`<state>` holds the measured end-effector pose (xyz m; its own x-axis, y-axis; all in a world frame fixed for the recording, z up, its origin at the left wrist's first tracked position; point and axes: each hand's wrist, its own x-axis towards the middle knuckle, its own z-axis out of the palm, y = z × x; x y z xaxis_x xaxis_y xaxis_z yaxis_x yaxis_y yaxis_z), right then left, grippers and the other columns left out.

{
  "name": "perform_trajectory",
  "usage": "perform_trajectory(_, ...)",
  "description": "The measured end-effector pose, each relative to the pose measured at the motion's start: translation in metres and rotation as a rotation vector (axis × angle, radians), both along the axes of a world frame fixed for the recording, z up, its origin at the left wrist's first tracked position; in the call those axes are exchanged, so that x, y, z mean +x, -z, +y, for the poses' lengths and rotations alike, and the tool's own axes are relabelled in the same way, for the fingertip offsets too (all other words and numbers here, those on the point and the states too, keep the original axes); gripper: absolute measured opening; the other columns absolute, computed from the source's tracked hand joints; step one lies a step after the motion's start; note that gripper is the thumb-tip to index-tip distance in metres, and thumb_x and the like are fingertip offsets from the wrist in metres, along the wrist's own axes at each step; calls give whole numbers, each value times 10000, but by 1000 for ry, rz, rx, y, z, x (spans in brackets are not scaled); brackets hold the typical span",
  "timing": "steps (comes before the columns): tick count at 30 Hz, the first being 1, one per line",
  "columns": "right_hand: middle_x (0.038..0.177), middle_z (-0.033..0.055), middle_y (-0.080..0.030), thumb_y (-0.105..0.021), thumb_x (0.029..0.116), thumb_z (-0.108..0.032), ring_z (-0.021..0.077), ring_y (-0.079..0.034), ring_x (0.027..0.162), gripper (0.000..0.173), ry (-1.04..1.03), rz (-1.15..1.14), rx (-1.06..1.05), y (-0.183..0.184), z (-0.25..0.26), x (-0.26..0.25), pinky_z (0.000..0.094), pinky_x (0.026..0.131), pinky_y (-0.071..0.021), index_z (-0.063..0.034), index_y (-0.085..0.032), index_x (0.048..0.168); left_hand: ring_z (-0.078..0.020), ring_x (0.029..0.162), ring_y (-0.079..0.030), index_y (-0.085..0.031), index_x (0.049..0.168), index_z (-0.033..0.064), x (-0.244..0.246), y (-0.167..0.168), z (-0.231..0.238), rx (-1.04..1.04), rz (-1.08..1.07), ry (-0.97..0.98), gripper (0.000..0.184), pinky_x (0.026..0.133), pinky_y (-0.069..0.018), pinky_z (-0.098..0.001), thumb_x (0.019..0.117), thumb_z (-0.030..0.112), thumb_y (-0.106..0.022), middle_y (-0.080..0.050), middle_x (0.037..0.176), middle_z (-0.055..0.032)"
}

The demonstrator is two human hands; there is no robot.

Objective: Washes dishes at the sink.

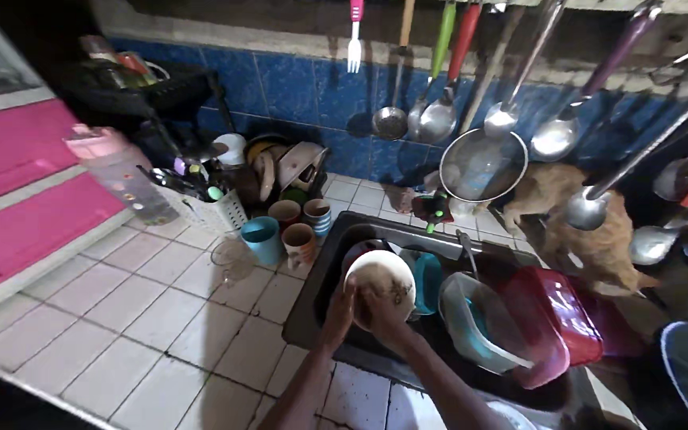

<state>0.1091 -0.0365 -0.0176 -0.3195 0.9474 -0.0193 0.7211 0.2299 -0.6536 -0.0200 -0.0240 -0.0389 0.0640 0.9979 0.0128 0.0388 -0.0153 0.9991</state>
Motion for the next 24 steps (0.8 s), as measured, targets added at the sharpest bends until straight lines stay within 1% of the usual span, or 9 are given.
perform_trajectory(4,1324,256,-626,-532,1039,-66,323,-607,1250,300,-136,174,-111,-10,-26,13,435,1101,-459,75,-633,1284,-306,1319,-538,-349,1541,-42,-60,-16,-14,-85,197,-104,538,1117,-421,-457,1113,280,-400,-522,1443,-276)
perform_trajectory(7,1130,82,-671,-515,1024,-53,71,-645,981,269,126,654,-145,-16,-56,48,253,895,-548,49,-634,1242,-362,1303,-528,-335,1552,-10,-114,-18,-24,-219,208,-324,561,1045,-457,-546,1113,334,-397,-479,1472,-285)
perform_trajectory(10,1001,-11,-727,-349,1071,-164,58,-696,841,332,474,1139,-229,-33,-97,81,263,735,-609,-80,-638,1213,-428,1304,-509,-370,1542,-1,-166,-8,-35,-334,266,-446,630,995,-451,-643,1099,447,-390,-459,1485,-294)
perform_trajectory(11,986,-5,-745,-370,1086,-334,72,-716,829,364,498,1275,-243,-36,-110,94,272,706,-624,-123,-644,1202,-435,1319,-494,-379,1536,-10,-180,-2,-38,-358,272,-463,652,1006,-438,-658,1091,468,-394,-450,1492,-296)
perform_trajectory(13,1091,7,-750,-672,929,-538,116,-733,937,497,436,1384,-227,-35,-135,124,322,781,-639,-176,-653,1268,-447,1310,-498,-442,1483,-34,-198,3,-40,-371,376,-465,633,1008,-431,-667,1092,461,-385,-477,1452,-311)
perform_trajectory(15,1089,-4,-734,-826,838,-352,118,-722,920,523,505,1244,-179,-35,-159,142,321,762,-635,-162,-614,1277,-528,1301,-493,-491,1421,-92,-203,-1,-39,-247,669,-420,528,1054,-374,-684,1113,326,-399,-517,1374,-382)
perform_trajectory(18,1030,-24,-724,-678,853,11,53,-698,910,347,636,713,-112,-35,-191,147,260,824,-605,-25,-624,1194,-621,1304,-448,-513,1401,-100,-171,-18,-34,190,895,-480,424,1070,-368,-709,1038,119,-523,-484,1397,-413)
perform_trajectory(21,1155,261,-679,-717,884,-20,338,-691,1023,285,553,146,-76,-29,-209,145,498,925,-562,95,-695,1144,-456,1135,-651,-580,1355,-72,-91,-33,-12,321,829,-283,371,966,-531,-563,1050,131,-524,-624,1291,-308)
perform_trajectory(24,1175,334,-646,-699,917,-82,472,-672,1053,271,550,-59,-25,-9,-215,133,598,930,-544,79,-711,1135,-381,1267,-593,-485,1461,-34,-16,-17,38,-30,847,94,494,1095,-446,-526,1062,252,-536,-599,1369,-250)
